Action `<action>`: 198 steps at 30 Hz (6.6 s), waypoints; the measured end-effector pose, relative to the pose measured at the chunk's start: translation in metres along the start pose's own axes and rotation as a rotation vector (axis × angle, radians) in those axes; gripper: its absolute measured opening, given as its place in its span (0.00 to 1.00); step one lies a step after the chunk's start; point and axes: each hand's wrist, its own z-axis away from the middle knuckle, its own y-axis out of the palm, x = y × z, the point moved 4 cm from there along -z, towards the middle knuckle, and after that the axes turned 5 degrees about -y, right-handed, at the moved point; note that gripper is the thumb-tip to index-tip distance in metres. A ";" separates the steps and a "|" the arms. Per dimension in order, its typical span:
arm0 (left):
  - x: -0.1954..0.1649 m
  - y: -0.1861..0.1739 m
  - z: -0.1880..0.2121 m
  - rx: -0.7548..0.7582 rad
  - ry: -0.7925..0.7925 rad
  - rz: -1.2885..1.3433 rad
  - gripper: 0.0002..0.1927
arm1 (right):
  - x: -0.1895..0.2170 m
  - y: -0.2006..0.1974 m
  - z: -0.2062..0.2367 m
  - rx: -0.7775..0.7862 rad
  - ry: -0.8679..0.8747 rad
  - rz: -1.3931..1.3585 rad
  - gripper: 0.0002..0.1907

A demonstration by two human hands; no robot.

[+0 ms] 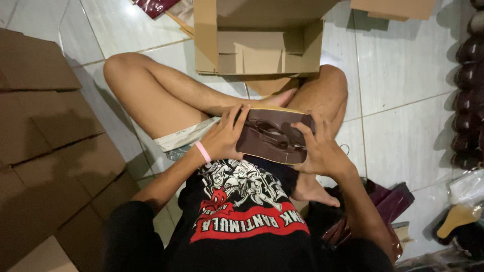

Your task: The person sits on the floor and repeatedly picks up pairs of brown shoes, places them into small cardboard boxes, and closes the boxes. The person then moves the packed boxes to a stack nearby. This process is repeated multiple times with different pairs of shoes.

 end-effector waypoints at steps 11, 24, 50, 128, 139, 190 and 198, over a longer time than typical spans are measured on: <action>0.008 -0.088 -0.084 -0.383 0.193 -0.256 0.70 | -0.052 -0.079 -0.086 -0.444 -0.332 0.211 0.56; 0.068 -0.081 -0.154 -0.315 0.042 -0.332 0.73 | -0.119 -0.063 -0.172 -0.286 -0.291 0.243 0.66; 0.073 -0.060 -0.134 -0.289 -0.073 -0.312 0.65 | -0.158 -0.018 -0.159 -0.231 -0.337 0.143 0.57; 0.137 -0.071 -0.150 -0.560 -0.270 0.039 0.54 | -0.056 -0.118 -0.301 -0.420 -0.397 0.484 0.36; 0.122 -0.050 -0.128 -0.794 -0.165 -0.089 0.44 | -0.105 -0.003 -0.196 0.012 -0.378 0.430 0.34; 0.098 -0.002 -0.110 -0.865 0.201 -0.099 0.19 | -0.111 0.014 -0.259 -0.077 -0.238 0.631 0.55; 0.104 0.016 -0.038 -1.000 -0.407 0.668 0.55 | -0.011 -0.012 -0.262 -0.347 -0.253 0.196 0.63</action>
